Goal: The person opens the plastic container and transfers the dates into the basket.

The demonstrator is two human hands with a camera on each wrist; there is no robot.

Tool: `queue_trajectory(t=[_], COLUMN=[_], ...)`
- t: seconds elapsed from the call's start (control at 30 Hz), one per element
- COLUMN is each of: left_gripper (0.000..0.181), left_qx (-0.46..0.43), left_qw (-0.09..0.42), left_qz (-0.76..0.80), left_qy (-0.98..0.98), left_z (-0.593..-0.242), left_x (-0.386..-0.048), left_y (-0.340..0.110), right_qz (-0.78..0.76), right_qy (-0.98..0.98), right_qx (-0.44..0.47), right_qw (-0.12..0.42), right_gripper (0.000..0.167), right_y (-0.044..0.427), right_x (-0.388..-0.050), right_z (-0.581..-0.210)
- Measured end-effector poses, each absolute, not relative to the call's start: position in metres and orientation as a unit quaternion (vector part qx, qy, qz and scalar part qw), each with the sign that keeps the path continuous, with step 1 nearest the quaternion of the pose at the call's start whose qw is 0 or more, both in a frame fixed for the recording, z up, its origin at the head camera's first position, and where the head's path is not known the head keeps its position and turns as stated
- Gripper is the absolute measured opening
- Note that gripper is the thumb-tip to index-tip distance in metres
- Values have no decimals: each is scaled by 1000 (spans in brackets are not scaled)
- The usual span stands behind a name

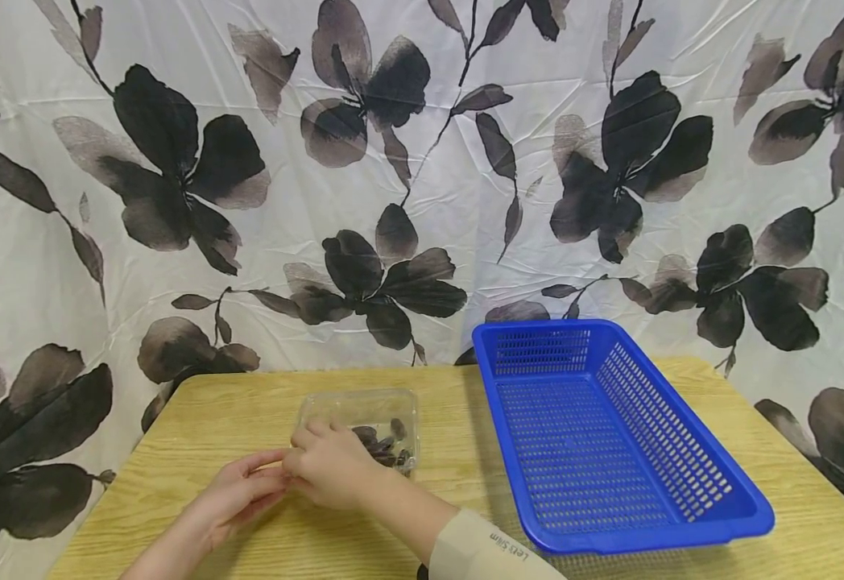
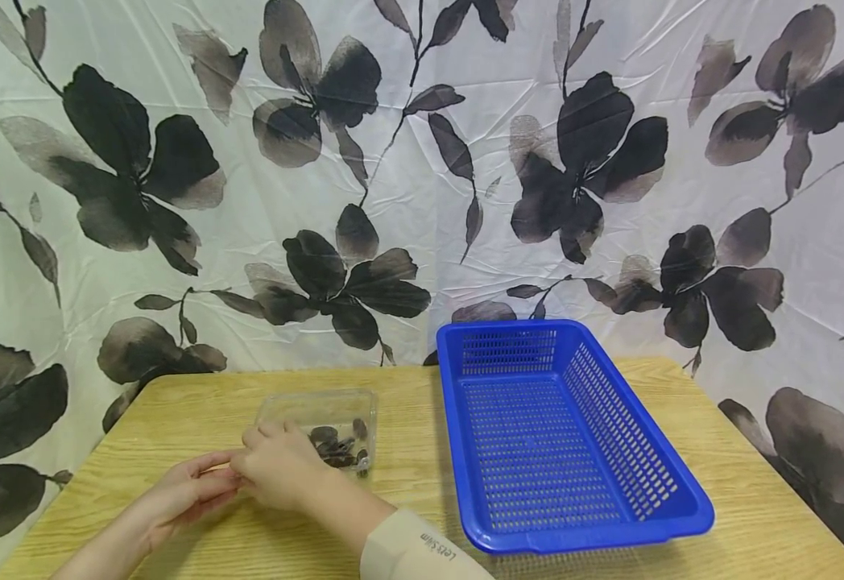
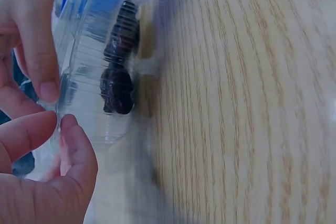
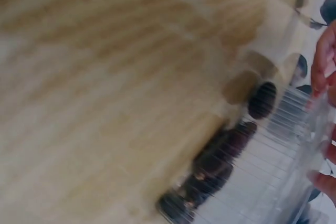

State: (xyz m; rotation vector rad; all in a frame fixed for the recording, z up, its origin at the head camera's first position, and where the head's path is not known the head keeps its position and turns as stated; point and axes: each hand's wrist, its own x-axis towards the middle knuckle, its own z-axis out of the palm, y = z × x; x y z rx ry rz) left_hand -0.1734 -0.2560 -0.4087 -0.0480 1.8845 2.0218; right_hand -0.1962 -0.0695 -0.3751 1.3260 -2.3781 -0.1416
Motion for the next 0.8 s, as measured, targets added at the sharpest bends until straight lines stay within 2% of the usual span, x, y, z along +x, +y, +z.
queue_trajectory(t=[0.17,0.37,0.8], left_gripper=[65,62,64], left_qx=[-24,-22,-13], left_qw=[191,187,171], left_qz=[715,718,703], left_qy=[672,670,691], left_z=[-408,-408,-409], left_x=[-174,-174,-174], left_y=[-254,-252,-245], right_qz=[-31,-29,-28], right_qy=[-840,-822,-839], right_qx=[480,471,432], right_qw=[252,319,328], right_gripper=[12,7,13], right_y=[-68,-69,-70], right_x=[-196,-195,-191], right_z=[-385,-392,-400])
